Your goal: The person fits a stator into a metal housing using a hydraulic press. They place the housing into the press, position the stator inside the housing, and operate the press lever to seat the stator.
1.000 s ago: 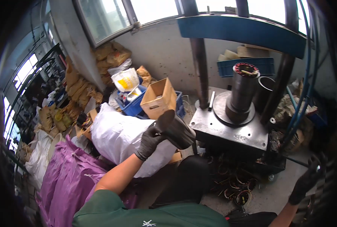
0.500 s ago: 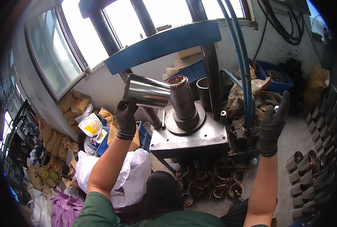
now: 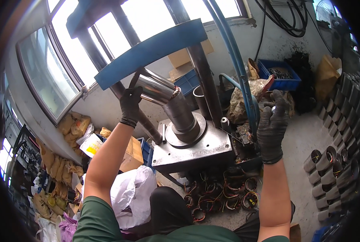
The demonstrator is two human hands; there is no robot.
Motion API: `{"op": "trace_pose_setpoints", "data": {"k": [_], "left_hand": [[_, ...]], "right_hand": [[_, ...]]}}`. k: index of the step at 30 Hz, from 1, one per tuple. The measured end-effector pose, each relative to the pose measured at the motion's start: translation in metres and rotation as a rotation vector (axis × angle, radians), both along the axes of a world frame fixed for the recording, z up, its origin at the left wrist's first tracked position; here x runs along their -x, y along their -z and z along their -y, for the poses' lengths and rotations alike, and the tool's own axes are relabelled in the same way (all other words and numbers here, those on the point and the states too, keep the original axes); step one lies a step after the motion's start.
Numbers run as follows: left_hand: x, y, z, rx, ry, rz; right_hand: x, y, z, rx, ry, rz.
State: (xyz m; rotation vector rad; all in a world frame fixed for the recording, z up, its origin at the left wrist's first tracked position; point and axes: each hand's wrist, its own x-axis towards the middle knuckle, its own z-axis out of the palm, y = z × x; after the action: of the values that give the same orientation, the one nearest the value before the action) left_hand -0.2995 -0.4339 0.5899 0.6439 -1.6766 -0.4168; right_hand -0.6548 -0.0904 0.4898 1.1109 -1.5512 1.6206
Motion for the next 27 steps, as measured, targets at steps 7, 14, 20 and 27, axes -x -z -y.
{"op": "trace_pose_setpoints", "data": {"k": [7,14,20,27], "left_hand": [[0.039,-0.054,-0.012,-0.097,0.248,0.127],[0.053,-0.069,0.008,-0.193,0.086,0.346],[0.051,-0.065,0.021,-0.11,0.049,0.389],[0.052,-0.057,0.013,-0.125,0.123,0.344]], "right_hand": [[-0.001,-0.007,-0.01,-0.012,-0.009,0.017],[-0.015,-0.039,-0.038,-0.115,0.005,0.096],[-0.021,-0.047,-0.053,-0.293,-0.112,0.102],[-0.037,-0.056,-0.068,-0.515,-0.137,0.048]]}}
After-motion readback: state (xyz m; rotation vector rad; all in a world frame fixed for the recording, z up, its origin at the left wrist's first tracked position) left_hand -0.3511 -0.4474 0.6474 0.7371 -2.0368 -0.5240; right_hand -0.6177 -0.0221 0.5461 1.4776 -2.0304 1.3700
